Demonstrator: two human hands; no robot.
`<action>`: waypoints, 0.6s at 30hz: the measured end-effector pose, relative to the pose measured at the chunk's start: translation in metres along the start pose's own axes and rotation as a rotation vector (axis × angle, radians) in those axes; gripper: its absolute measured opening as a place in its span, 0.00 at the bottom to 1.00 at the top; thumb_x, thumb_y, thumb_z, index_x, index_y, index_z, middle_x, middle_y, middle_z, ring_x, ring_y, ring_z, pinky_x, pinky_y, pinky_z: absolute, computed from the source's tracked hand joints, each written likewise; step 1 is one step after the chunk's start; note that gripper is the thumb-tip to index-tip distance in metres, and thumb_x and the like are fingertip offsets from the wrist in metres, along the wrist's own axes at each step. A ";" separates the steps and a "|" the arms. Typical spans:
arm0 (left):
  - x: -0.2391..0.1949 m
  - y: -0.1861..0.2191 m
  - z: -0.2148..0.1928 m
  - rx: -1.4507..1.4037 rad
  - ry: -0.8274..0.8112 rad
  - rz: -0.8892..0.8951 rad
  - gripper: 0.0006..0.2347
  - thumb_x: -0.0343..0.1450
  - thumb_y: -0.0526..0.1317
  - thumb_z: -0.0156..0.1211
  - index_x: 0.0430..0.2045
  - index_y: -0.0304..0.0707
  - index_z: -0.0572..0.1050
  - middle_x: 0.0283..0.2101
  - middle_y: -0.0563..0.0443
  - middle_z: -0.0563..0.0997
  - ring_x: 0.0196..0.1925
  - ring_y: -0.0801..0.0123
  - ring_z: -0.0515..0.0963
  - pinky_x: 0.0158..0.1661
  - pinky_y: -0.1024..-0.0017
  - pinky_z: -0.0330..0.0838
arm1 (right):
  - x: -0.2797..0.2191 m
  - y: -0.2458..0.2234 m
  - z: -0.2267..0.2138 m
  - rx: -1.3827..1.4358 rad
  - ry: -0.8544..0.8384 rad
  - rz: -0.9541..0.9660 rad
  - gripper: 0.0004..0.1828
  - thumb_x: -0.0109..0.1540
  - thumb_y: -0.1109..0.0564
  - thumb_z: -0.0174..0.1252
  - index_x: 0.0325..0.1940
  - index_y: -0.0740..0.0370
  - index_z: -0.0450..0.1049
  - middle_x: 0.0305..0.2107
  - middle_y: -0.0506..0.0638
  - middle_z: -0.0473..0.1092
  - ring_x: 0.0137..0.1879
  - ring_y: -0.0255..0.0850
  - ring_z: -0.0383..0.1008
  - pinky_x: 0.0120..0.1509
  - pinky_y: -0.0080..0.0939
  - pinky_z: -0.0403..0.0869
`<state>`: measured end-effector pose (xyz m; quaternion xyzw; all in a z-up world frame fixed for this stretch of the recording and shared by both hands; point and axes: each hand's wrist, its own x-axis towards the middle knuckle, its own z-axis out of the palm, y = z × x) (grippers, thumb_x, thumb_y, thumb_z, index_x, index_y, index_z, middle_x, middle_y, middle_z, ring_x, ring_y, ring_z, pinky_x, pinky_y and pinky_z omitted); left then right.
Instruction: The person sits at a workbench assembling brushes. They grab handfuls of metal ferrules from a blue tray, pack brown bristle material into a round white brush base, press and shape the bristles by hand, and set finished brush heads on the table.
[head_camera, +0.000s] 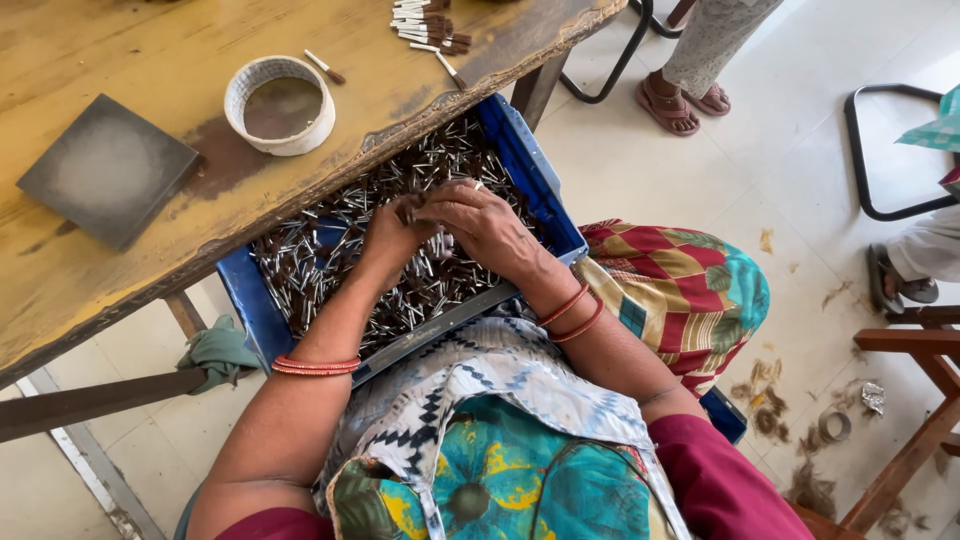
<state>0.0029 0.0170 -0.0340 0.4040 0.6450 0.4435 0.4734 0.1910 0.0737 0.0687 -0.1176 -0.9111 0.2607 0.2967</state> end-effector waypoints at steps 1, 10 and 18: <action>0.009 -0.017 -0.002 -0.163 0.057 -0.020 0.10 0.69 0.33 0.68 0.41 0.33 0.78 0.40 0.48 0.83 0.40 0.71 0.82 0.40 0.72 0.78 | -0.003 0.002 0.002 0.023 0.025 -0.008 0.18 0.62 0.63 0.62 0.57 0.59 0.76 0.53 0.55 0.73 0.61 0.53 0.74 0.67 0.50 0.73; -0.021 0.039 -0.006 -0.924 -0.206 -0.118 0.14 0.69 0.38 0.68 0.48 0.39 0.76 0.46 0.52 0.82 0.46 0.68 0.83 0.45 0.66 0.81 | -0.001 -0.004 -0.007 0.071 0.106 0.155 0.24 0.64 0.59 0.63 0.65 0.58 0.72 0.58 0.54 0.73 0.65 0.51 0.74 0.69 0.47 0.73; -0.024 0.042 -0.008 -0.717 -0.285 -0.020 0.21 0.65 0.30 0.70 0.52 0.38 0.73 0.50 0.51 0.80 0.52 0.66 0.82 0.50 0.67 0.81 | 0.008 -0.017 -0.007 0.018 -0.012 0.011 0.57 0.54 0.43 0.74 0.79 0.60 0.51 0.72 0.64 0.52 0.78 0.62 0.52 0.79 0.59 0.55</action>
